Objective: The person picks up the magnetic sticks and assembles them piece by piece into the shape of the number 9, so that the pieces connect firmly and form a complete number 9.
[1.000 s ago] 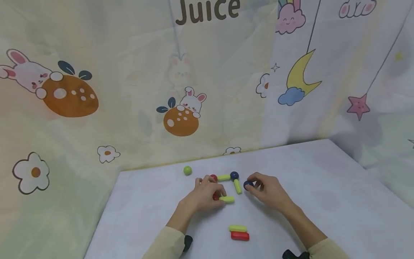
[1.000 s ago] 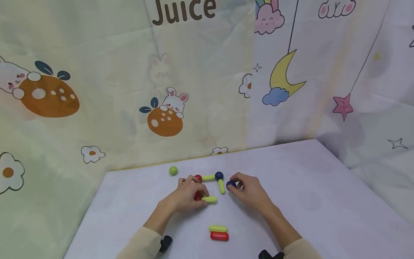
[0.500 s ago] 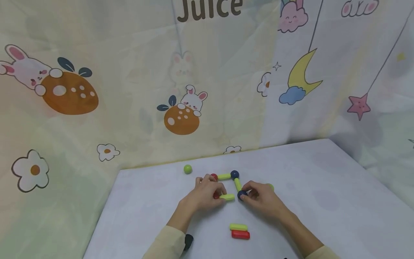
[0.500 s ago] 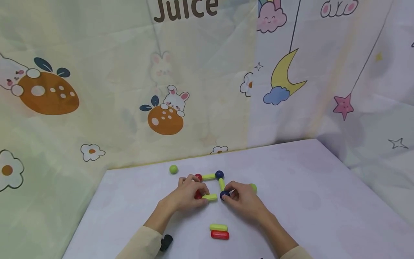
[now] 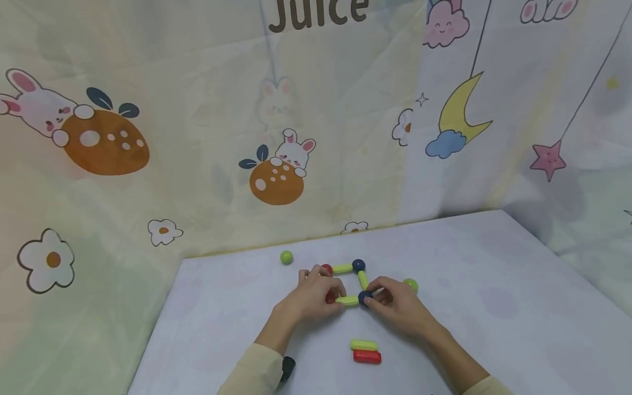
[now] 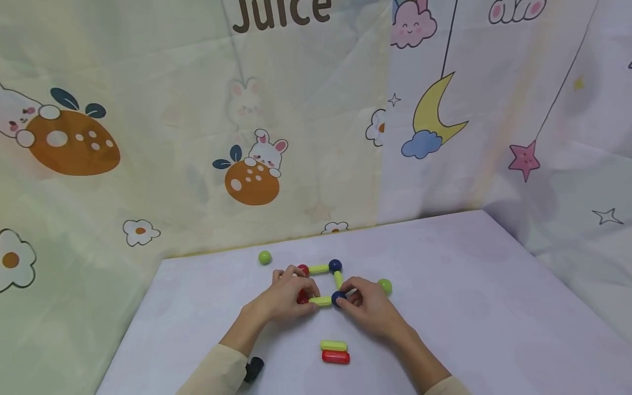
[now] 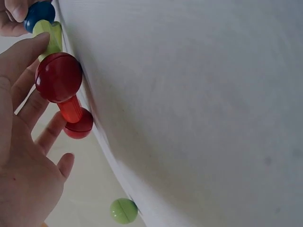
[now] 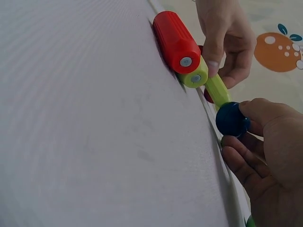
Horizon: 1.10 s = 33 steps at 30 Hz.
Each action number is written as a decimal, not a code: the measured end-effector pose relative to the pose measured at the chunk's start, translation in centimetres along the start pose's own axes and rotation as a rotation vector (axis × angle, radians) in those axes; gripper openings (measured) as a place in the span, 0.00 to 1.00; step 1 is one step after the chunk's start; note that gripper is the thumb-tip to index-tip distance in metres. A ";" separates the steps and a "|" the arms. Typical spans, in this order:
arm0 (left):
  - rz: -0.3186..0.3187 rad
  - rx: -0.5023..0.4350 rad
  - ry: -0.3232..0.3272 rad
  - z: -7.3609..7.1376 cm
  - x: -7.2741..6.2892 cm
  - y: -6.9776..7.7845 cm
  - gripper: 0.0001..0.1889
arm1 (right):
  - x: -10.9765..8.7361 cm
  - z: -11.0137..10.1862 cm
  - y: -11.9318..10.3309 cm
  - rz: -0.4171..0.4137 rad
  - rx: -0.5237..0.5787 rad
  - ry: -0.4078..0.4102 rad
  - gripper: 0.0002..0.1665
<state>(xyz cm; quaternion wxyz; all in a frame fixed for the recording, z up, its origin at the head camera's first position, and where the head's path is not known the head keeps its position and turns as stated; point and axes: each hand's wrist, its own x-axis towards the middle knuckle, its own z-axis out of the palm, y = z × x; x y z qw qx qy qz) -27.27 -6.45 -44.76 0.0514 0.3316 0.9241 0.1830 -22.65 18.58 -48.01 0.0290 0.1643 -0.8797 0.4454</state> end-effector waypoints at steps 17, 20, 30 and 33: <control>0.014 0.025 -0.005 1.2 1.3 1.7 0.09 | -0.1 0.5 0.0 -0.003 0.027 0.009 0.10; -0.003 0.027 -0.015 1.2 1.5 2.1 0.09 | 0.1 0.4 0.0 0.019 0.018 0.015 0.09; -0.045 0.003 -0.035 1.3 1.8 2.2 0.12 | 2.4 0.1 0.4 0.174 -0.108 0.182 0.10; -0.052 -0.004 -0.047 1.3 1.8 2.3 0.12 | 2.7 0.1 0.5 0.229 -0.097 0.173 0.10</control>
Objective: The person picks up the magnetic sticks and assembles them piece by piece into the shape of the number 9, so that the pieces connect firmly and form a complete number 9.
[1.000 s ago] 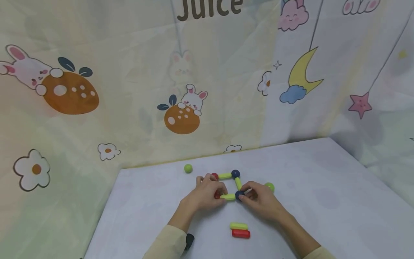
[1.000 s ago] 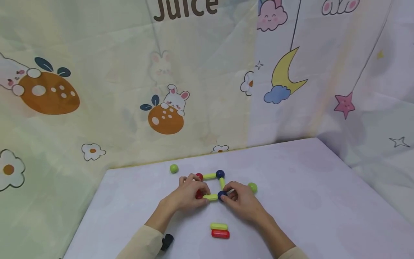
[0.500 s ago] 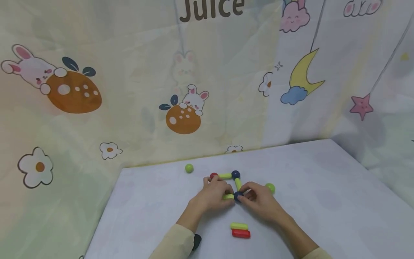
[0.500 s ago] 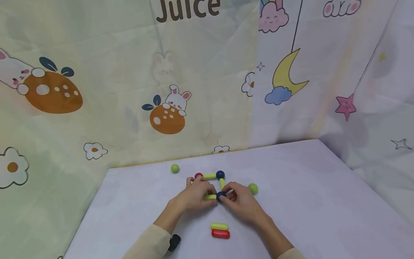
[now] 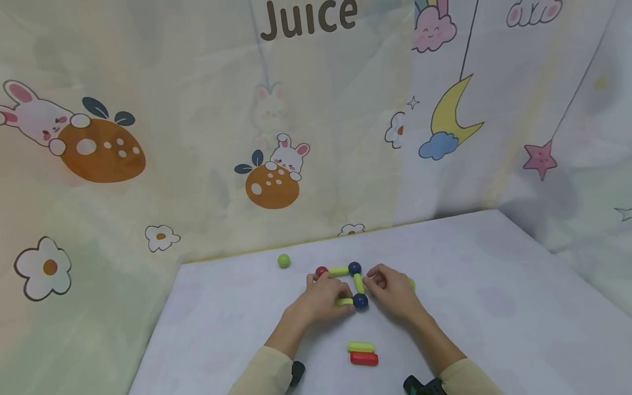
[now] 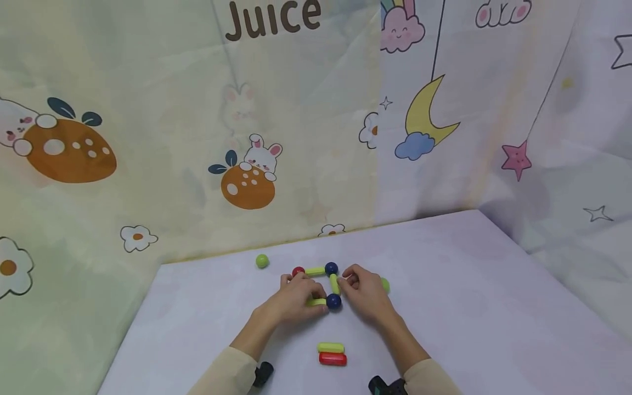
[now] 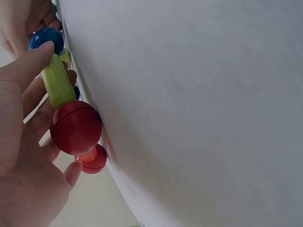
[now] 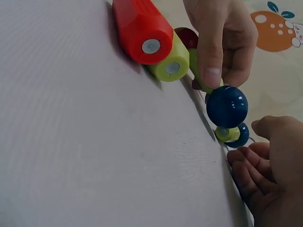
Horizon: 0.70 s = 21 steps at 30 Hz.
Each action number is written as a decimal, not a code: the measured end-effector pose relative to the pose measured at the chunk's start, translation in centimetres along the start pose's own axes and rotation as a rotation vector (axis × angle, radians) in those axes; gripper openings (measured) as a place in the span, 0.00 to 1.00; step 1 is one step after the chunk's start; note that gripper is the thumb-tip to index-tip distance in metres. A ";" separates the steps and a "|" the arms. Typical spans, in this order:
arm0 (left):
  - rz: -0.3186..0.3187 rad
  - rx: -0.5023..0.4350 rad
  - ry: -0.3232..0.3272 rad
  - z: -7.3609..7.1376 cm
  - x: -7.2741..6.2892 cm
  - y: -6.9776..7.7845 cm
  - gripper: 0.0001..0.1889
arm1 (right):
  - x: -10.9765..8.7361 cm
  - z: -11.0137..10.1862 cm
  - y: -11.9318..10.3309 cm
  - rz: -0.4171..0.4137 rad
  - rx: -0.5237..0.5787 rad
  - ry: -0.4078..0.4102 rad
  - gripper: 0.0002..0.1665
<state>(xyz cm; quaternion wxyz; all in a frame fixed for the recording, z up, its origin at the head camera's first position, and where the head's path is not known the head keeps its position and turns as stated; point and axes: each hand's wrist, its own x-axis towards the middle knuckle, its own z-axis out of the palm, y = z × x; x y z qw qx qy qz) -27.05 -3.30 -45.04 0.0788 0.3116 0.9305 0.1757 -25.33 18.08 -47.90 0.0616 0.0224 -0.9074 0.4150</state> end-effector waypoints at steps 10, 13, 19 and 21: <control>0.015 -0.005 0.008 0.1 -0.2 -0.2 0.11 | 0.7 0.4 -1.4 0.065 -0.087 -0.037 0.17; 0.018 0.000 0.006 0.2 0.0 -0.2 0.11 | 0.9 0.4 -1.8 0.068 -0.119 -0.043 0.16; 0.000 -0.004 -0.004 0.3 -0.1 -0.1 0.12 | 1.4 0.7 -1.8 0.107 -0.132 -0.063 0.14; 0.001 -0.003 -0.001 0.3 -0.2 -0.1 0.12 | 1.5 0.7 -1.8 0.124 -0.115 -0.069 0.14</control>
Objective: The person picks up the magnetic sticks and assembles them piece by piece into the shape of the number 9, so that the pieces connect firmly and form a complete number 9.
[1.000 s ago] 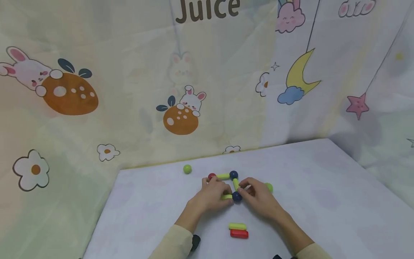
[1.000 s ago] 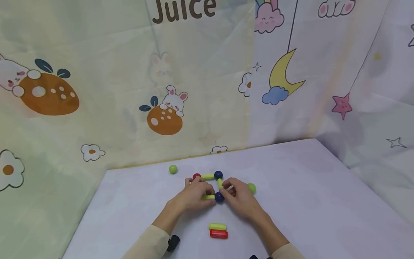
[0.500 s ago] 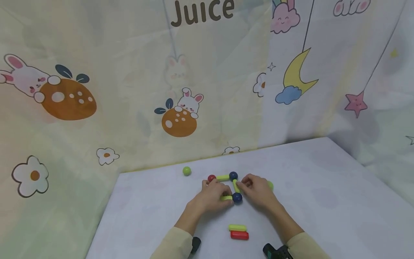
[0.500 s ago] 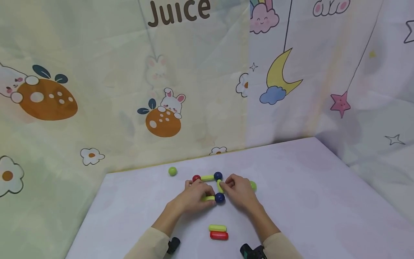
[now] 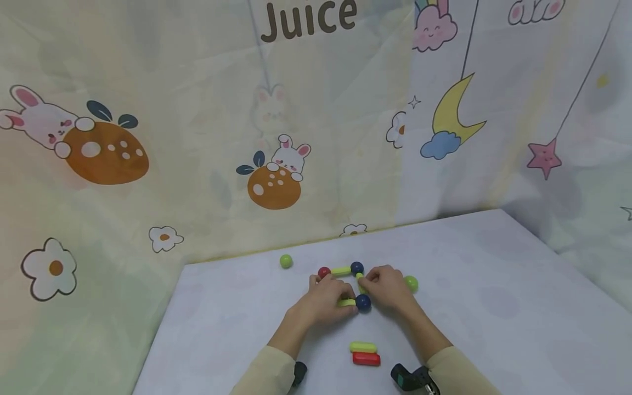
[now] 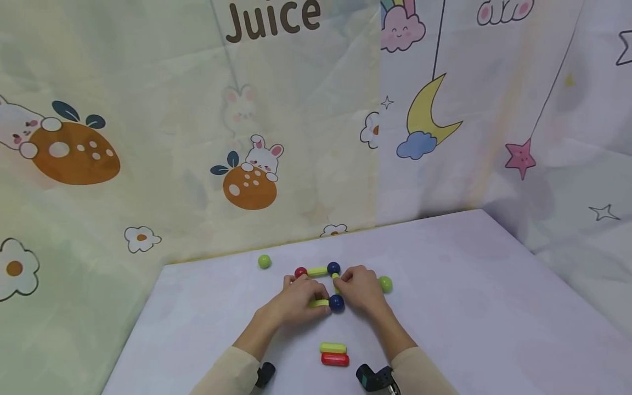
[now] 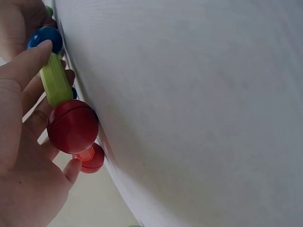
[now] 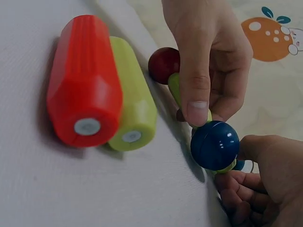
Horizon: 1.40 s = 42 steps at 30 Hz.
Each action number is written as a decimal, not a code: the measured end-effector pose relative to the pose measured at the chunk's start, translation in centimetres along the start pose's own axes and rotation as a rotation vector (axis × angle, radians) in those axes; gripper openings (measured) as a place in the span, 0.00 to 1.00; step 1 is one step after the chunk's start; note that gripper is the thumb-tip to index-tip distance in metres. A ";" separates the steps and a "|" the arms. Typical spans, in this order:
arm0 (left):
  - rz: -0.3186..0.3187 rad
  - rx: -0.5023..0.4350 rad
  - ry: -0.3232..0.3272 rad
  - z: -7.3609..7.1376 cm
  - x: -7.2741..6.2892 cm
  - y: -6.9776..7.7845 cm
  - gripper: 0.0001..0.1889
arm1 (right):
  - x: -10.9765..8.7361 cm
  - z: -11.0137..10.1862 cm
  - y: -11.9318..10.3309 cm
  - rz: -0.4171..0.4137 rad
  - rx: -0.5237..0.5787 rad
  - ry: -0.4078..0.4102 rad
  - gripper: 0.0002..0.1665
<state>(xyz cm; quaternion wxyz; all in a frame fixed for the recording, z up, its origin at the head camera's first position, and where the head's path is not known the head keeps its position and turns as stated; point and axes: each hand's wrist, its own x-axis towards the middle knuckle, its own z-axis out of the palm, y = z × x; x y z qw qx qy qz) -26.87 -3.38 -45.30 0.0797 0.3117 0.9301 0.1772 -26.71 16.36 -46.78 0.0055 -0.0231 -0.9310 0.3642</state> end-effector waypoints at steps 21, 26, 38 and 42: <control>0.003 0.019 0.032 0.0 0.3 0.2 0.16 | 0.4 -0.7 0.3 0.028 0.078 -0.037 0.18; 0.001 0.024 0.026 0.2 0.5 0.1 0.17 | 0.3 -0.8 0.4 0.028 0.063 -0.065 0.19; 0.017 0.044 0.029 0.2 0.6 0.3 0.15 | 0.0 -1.0 0.2 -0.010 0.039 -0.082 0.18; 0.023 0.037 0.031 0.4 0.6 0.2 0.15 | -0.2 -0.7 0.2 -0.018 0.037 -0.074 0.18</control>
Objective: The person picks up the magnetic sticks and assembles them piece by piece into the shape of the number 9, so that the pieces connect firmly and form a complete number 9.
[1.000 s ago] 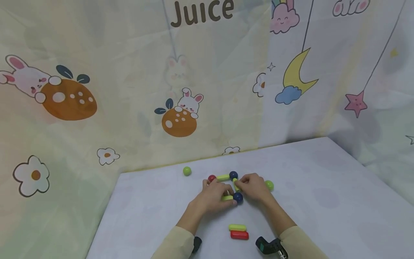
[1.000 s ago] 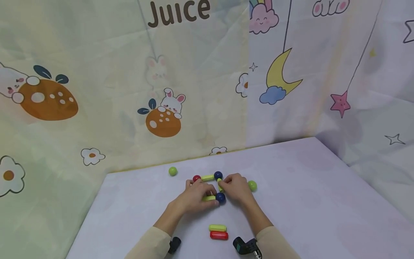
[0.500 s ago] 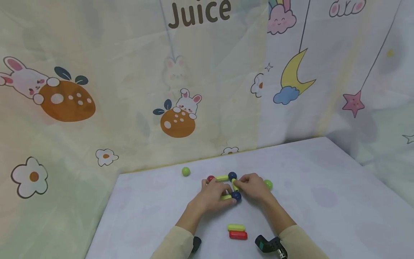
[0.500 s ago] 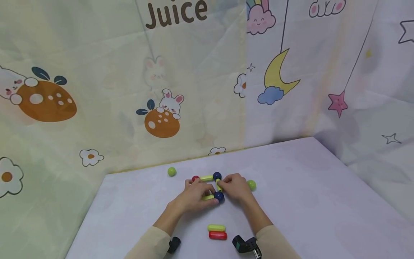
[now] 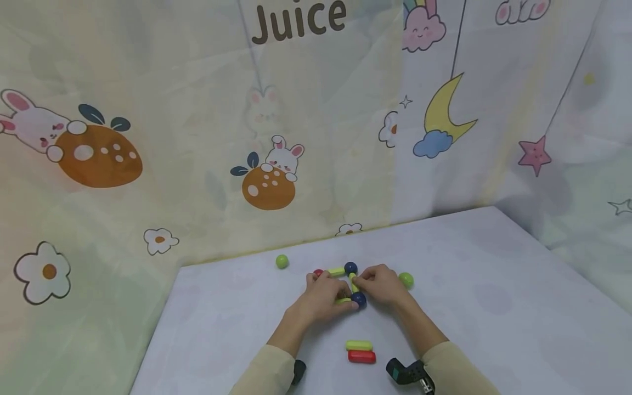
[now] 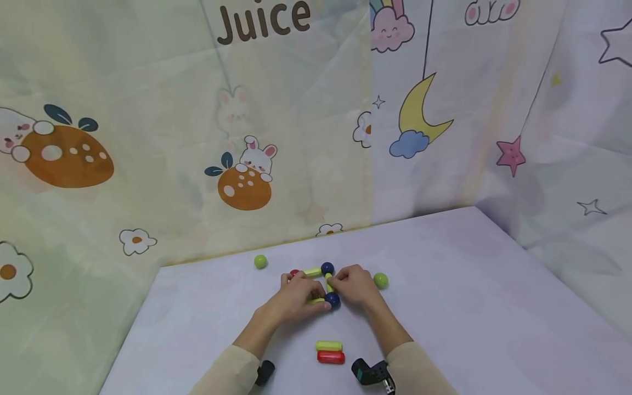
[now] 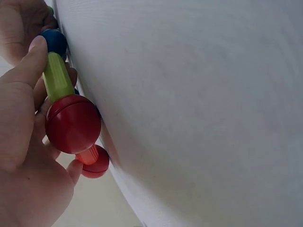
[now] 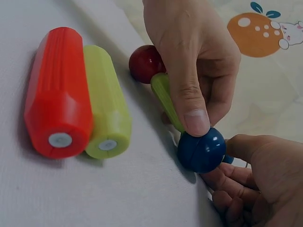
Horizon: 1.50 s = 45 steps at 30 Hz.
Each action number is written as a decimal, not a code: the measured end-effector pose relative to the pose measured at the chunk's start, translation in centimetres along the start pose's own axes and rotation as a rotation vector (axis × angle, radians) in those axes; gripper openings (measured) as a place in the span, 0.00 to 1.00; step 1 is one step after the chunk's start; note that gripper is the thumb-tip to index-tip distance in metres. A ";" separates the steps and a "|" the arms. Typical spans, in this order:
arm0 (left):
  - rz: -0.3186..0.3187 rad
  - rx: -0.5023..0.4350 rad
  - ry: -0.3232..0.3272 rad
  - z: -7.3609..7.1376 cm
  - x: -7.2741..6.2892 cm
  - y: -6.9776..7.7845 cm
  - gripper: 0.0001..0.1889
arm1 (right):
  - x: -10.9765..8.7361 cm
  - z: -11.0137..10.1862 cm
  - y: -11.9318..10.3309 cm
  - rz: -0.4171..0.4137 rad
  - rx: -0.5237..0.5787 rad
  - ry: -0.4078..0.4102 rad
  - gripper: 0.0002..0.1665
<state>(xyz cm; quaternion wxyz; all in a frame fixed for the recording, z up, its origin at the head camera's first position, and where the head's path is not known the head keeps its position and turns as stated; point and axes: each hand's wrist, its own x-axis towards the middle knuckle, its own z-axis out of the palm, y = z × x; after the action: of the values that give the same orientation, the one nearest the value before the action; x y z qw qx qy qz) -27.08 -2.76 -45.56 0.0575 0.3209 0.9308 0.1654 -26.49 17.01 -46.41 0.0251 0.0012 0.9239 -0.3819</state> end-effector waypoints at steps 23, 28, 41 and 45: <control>-0.186 -0.170 -0.019 -1.4 -2.2 -4.9 0.53 | 0.3 0.5 0.0 -0.001 0.033 -0.045 0.17; -0.205 -0.267 -0.055 -1.3 -2.4 -5.4 0.55 | 0.2 0.3 0.0 -0.004 0.035 -0.047 0.17; -0.299 -0.450 -0.063 -0.8 -3.0 -6.3 0.60 | 0.1 0.5 0.7 -0.041 0.013 -0.065 0.17; -0.301 -0.459 -0.040 -0.7 -2.8 -5.9 0.59 | -0.4 -0.2 0.8 -0.070 -0.005 -0.086 0.17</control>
<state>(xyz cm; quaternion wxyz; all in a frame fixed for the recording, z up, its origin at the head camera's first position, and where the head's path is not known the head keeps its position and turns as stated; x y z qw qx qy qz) -28.38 -9.04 -46.94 0.1709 0.1608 0.9049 0.3552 -26.14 17.71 -46.79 0.0513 -0.0476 0.9223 -0.3800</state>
